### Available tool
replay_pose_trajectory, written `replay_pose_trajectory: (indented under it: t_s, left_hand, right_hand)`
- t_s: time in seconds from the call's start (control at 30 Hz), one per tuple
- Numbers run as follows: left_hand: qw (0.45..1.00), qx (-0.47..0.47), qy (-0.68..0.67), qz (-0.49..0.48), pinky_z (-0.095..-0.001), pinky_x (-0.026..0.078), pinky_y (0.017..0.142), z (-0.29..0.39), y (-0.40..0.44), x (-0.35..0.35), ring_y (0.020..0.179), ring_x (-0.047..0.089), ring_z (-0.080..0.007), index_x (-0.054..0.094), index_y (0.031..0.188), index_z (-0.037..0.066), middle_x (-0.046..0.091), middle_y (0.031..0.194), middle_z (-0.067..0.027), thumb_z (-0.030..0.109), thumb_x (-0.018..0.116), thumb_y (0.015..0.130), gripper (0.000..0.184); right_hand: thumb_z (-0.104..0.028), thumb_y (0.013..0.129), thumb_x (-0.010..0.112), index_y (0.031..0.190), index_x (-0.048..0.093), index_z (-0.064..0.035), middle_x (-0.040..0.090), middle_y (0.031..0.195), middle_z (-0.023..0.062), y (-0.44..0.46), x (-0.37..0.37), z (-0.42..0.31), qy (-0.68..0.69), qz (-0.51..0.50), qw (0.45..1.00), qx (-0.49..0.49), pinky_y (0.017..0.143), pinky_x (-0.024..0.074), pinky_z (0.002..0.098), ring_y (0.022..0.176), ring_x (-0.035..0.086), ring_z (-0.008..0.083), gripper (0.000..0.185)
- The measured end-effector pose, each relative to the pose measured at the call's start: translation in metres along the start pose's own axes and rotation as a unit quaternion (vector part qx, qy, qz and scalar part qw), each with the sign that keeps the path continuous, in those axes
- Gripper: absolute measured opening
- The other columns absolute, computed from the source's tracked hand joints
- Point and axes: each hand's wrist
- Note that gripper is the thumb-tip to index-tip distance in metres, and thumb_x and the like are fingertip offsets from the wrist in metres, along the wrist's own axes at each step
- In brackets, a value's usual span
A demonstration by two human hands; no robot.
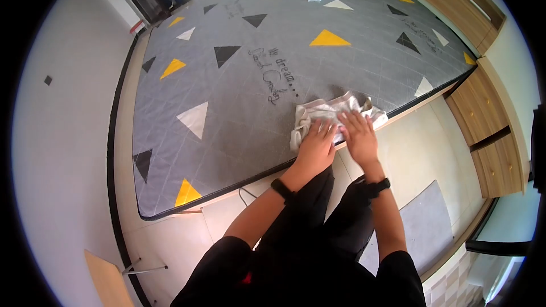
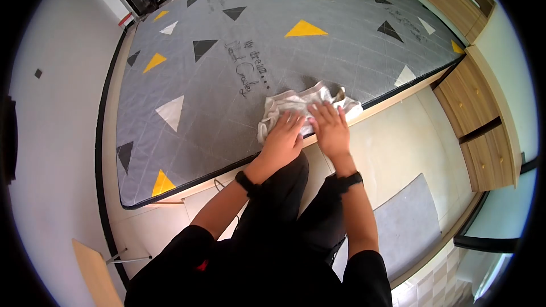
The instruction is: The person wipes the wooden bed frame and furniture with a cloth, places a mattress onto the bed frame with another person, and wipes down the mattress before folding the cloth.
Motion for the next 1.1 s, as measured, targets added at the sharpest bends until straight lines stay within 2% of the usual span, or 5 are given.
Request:
replay_pose_trajectory:
  t_s: [0.3, 0.53, 0.63, 1.0, 1.1]
  left_hand:
    - [0.996, -0.035, 0.082, 0.013, -0.0456, 0.032, 0.102, 0.008, 0.003, 0.014, 0.122, 0.039, -0.042, 0.041, 0.129, -0.002, 0.046, 0.128, -0.0227, 0.02, 0.068, 0.073, 0.066]
    - [0.984, -0.101, 0.15, 0.01, -0.0451, 0.035, 0.1, 0.01, -0.03, -0.014, 0.121, 0.04, -0.0391, 0.045, 0.129, 0.006, 0.046, 0.131, -0.0157, 0.028, 0.071, 0.071, 0.067]
    - [0.976, -0.122, 0.178, 0.021, -0.0452, 0.037, 0.097, -0.004, -0.059, -0.036, 0.117, 0.044, -0.038, 0.049, 0.125, 0.006, 0.049, 0.128, -0.0149, 0.031, 0.07, 0.071, 0.063]
    - [0.99, -0.029, 0.12, 0.062, -0.0459, 0.035, 0.099, -0.016, 0.006, -0.005, 0.12, 0.043, -0.039, 0.051, 0.125, 0.006, 0.049, 0.129, -0.0158, 0.043, 0.064, 0.076, 0.063]
    - [0.991, -0.043, 0.103, 0.069, -0.046, 0.032, 0.101, -0.022, 0.001, -0.006, 0.122, 0.04, -0.0388, 0.051, 0.126, 0.005, 0.048, 0.13, -0.0161, 0.043, 0.062, 0.077, 0.063]
  right_hand:
    - [-0.033, 0.093, 0.045, 0.124, 0.054, -0.0182, 0.054, 0.125, 0.0009, 0.004, 0.019, 0.007, -0.004, 0.076, 0.997, 0.027, 0.106, 0.024, 0.0457, 0.122, 0.043, 0.0223, 0.035]
    - [-0.021, 0.077, 0.062, 0.093, 0.067, -0.013, 0.058, 0.097, 0.0046, 0.016, 0.031, -0.046, 0.11, 0.133, 0.984, 0.041, 0.089, 0.0345, 0.0387, 0.091, 0.051, 0.0258, 0.018]
    - [-0.022, 0.076, 0.062, 0.092, 0.067, -0.0139, 0.058, 0.093, 0.0036, 0.016, 0.036, -0.085, 0.13, 0.136, 0.982, -0.019, 0.091, 0.033, 0.038, 0.091, 0.052, 0.0229, 0.019]
    - [-0.023, 0.071, 0.072, 0.088, 0.071, -0.0154, 0.062, 0.083, 0.0083, 0.066, 0.022, 0.022, 0.244, 0.053, 0.965, -0.073, 0.068, 0.0492, 0.0351, 0.076, 0.061, 0.0282, 0.018]
    - [-0.025, 0.069, 0.073, 0.089, 0.071, -0.018, 0.062, 0.086, 0.0068, 0.072, 0.027, 0.022, 0.247, 0.019, 0.967, -0.056, 0.071, 0.0487, 0.0344, 0.079, 0.061, 0.0264, 0.021]
Point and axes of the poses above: each hand's wrist, its own y-axis towards the middle knuckle, its own x-axis out of the palm, z = x × y
